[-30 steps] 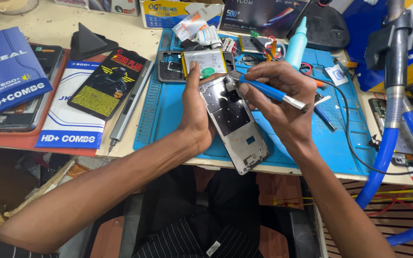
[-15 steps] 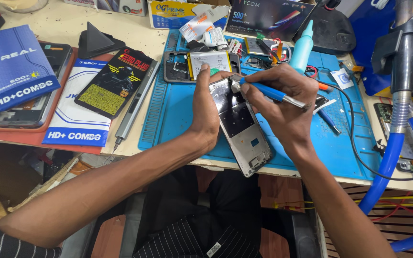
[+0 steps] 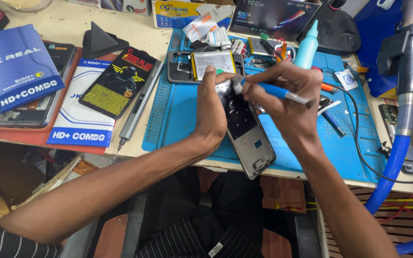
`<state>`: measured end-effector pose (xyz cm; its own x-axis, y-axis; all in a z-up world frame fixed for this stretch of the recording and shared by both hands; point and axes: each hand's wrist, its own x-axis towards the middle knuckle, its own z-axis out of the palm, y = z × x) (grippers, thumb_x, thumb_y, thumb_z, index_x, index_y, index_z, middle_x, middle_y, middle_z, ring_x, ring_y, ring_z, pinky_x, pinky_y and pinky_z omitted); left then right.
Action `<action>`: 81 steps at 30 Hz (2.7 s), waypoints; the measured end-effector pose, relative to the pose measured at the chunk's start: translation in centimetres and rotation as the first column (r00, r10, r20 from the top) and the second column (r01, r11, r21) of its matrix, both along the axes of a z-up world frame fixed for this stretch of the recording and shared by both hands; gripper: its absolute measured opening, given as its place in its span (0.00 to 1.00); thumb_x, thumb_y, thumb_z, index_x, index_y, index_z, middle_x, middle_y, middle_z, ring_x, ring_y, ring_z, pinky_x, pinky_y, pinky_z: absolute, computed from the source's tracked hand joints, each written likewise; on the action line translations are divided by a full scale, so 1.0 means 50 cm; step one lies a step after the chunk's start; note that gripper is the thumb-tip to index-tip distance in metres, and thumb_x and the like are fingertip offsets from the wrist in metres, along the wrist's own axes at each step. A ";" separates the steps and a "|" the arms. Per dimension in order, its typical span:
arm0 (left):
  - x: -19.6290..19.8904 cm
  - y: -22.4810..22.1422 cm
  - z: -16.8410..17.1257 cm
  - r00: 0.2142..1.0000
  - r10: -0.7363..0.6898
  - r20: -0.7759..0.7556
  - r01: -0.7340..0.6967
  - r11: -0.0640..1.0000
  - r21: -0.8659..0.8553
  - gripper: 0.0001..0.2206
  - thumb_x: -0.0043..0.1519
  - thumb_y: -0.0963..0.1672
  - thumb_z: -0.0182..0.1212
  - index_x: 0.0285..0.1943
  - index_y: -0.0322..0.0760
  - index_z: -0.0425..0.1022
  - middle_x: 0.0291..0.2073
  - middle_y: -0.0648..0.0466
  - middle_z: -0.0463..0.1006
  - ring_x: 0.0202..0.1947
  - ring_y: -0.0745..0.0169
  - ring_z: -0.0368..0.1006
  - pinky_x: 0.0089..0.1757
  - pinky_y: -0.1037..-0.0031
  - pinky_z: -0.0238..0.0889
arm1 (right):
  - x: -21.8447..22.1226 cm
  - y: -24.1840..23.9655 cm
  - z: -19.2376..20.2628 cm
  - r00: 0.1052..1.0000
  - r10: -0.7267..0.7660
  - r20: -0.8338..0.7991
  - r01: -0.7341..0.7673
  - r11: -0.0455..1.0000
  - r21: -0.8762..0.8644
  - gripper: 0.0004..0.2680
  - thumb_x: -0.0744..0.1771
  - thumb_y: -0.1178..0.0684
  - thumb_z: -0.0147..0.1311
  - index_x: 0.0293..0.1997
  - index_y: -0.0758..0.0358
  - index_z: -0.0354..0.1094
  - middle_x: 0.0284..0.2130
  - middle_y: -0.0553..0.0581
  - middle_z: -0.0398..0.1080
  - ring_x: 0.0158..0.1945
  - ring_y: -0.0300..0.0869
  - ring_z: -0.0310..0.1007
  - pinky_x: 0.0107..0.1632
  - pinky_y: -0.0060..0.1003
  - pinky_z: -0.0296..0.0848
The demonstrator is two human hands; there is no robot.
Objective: The person disassembles a mobile phone by removing the internal frame and cleaning the chassis with a small brush.
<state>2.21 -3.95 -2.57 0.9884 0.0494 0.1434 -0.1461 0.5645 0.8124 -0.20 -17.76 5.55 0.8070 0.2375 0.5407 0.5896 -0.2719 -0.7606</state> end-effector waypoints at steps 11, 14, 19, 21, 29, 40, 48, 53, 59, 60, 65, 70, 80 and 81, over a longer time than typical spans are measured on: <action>-0.009 0.005 -0.006 0.996 0.062 0.063 -0.067 0.995 0.080 0.31 0.74 0.55 0.31 0.48 0.25 0.77 0.35 0.43 0.81 0.36 0.55 0.78 0.43 0.67 0.72 | 0.005 0.000 0.013 0.999 0.026 0.036 -0.024 0.998 -0.057 0.03 0.66 0.65 0.62 0.42 0.74 0.76 0.34 0.60 0.79 0.37 0.39 0.82 0.45 0.32 0.84; -0.004 0.007 -0.001 0.999 -0.031 -0.030 0.030 0.999 -0.031 0.29 0.72 0.54 0.31 0.48 0.27 0.75 0.33 0.44 0.80 0.33 0.53 0.77 0.39 0.64 0.74 | 0.001 -0.005 0.015 0.985 0.162 -0.054 -0.160 0.987 0.035 0.03 0.66 0.65 0.60 0.41 0.74 0.76 0.35 0.61 0.79 0.37 0.39 0.82 0.45 0.32 0.84; -0.001 0.005 0.007 0.987 0.069 0.148 -0.081 0.994 0.076 0.30 0.73 0.55 0.31 0.47 0.26 0.76 0.34 0.42 0.80 0.33 0.55 0.77 0.38 0.67 0.73 | 0.017 -0.006 0.021 0.992 0.125 -0.019 -0.125 0.992 -0.010 0.04 0.65 0.65 0.63 0.40 0.75 0.76 0.34 0.62 0.79 0.36 0.40 0.81 0.43 0.32 0.82; -0.011 0.004 0.003 0.987 -0.121 -0.102 0.106 0.984 -0.140 0.28 0.71 0.55 0.31 0.46 0.30 0.74 0.28 0.42 0.77 0.26 0.52 0.76 0.32 0.63 0.76 | 0.006 -0.011 0.015 0.996 0.091 0.005 -0.091 0.994 -0.061 0.04 0.65 0.65 0.63 0.41 0.75 0.77 0.34 0.62 0.79 0.36 0.40 0.81 0.44 0.31 0.82; -0.011 0.005 -0.002 0.998 0.032 0.048 -0.034 0.999 0.032 0.31 0.75 0.54 0.32 0.48 0.23 0.77 0.34 0.43 0.81 0.33 0.56 0.78 0.39 0.68 0.74 | 0.011 -0.008 0.022 0.998 0.064 0.020 -0.063 0.996 -0.066 0.05 0.65 0.65 0.60 0.42 0.75 0.76 0.33 0.61 0.79 0.37 0.40 0.82 0.45 0.31 0.83; -0.015 0.008 0.003 0.994 0.011 -0.109 -0.010 1.000 0.009 0.30 0.72 0.54 0.33 0.47 0.26 0.77 0.31 0.43 0.80 0.32 0.54 0.76 0.38 0.66 0.73 | 0.007 -0.006 0.015 0.997 0.070 -0.031 -0.071 0.997 -0.037 0.04 0.65 0.64 0.63 0.40 0.74 0.77 0.33 0.62 0.79 0.35 0.39 0.81 0.42 0.30 0.82; -0.017 0.012 0.010 0.988 0.145 0.051 -0.153 0.967 0.206 0.32 0.73 0.54 0.33 0.48 0.23 0.80 0.36 0.45 0.82 0.38 0.59 0.77 0.44 0.70 0.71 | 0.010 0.002 0.006 0.999 0.051 -0.003 -0.051 0.999 0.006 0.03 0.66 0.65 0.61 0.41 0.74 0.76 0.33 0.62 0.79 0.36 0.39 0.82 0.41 0.31 0.83; -0.017 0.012 0.006 0.998 0.059 -0.008 -0.058 0.993 0.101 0.32 0.73 0.54 0.32 0.49 0.23 0.79 0.34 0.44 0.81 0.34 0.58 0.77 0.40 0.70 0.72 | -0.003 -0.001 0.007 0.999 0.037 -0.003 -0.037 0.999 -0.032 0.04 0.66 0.64 0.60 0.42 0.74 0.77 0.32 0.61 0.79 0.34 0.38 0.82 0.40 0.30 0.83; -0.012 0.021 0.019 0.995 -0.086 -0.044 0.083 0.995 -0.050 0.31 0.71 0.55 0.31 0.47 0.24 0.76 0.31 0.42 0.79 0.28 0.54 0.78 0.34 0.65 0.77 | 0.003 0.002 -0.004 0.996 -0.038 0.085 0.044 0.996 -0.076 0.03 0.67 0.63 0.62 0.42 0.73 0.78 0.32 0.60 0.79 0.35 0.40 0.82 0.40 0.30 0.82; -0.021 0.017 0.020 0.988 -0.140 -0.058 0.133 0.985 -0.114 0.31 0.71 0.55 0.30 0.45 0.24 0.75 0.30 0.41 0.78 0.27 0.53 0.78 0.32 0.63 0.79 | 0.002 -0.005 -0.004 0.979 -0.091 0.184 0.116 0.985 -0.130 0.03 0.67 0.64 0.63 0.42 0.73 0.78 0.32 0.61 0.79 0.35 0.40 0.82 0.39 0.31 0.81; -0.036 0.019 0.032 0.971 -0.238 -0.013 0.231 0.952 -0.199 0.32 0.71 0.56 0.29 0.47 0.24 0.74 0.31 0.42 0.77 0.30 0.52 0.79 0.36 0.61 0.80 | 0.000 -0.042 -0.003 0.975 -0.130 0.180 0.117 0.990 0.084 0.02 0.69 0.64 0.57 0.44 0.72 0.72 0.36 0.59 0.78 0.40 0.39 0.83 0.44 0.31 0.86; -0.038 0.024 0.027 0.954 -0.301 -0.004 0.291 0.927 -0.236 0.32 0.69 0.57 0.31 0.49 0.26 0.73 0.33 0.42 0.78 0.32 0.50 0.80 0.39 0.61 0.79 | -0.013 -0.069 0.002 0.983 -0.076 -0.165 0.098 0.987 0.129 0.05 0.71 0.60 0.54 0.50 0.68 0.73 0.42 0.55 0.77 0.38 0.38 0.81 0.34 0.30 0.81; -0.038 0.045 0.045 0.936 -0.290 0.200 0.343 0.878 -0.332 0.22 0.74 0.54 0.41 0.60 0.34 0.72 0.57 0.43 0.77 0.54 0.55 0.75 0.56 0.60 0.71 | -0.038 -0.057 -0.004 0.990 -0.140 -0.011 0.122 0.898 -0.423 0.10 0.67 0.58 0.60 0.53 0.65 0.74 0.31 0.52 0.76 0.31 0.34 0.71 0.34 0.32 0.69; -0.040 0.049 0.051 0.913 -0.338 0.229 0.400 0.855 -0.329 0.22 0.75 0.53 0.42 0.63 0.34 0.71 0.62 0.43 0.76 0.57 0.55 0.74 0.59 0.60 0.70 | -0.028 -0.063 -0.006 0.998 -0.061 0.026 0.066 0.922 -0.381 0.10 0.68 0.59 0.59 0.55 0.65 0.74 0.32 0.53 0.75 0.34 0.34 0.72 0.38 0.32 0.70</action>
<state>0.21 -1.50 -0.01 0.9097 -0.2359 0.3417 0.0235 0.8508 0.5249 -1.61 -20.93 5.26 0.8206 0.3760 0.4304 0.5708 -0.5771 -0.5841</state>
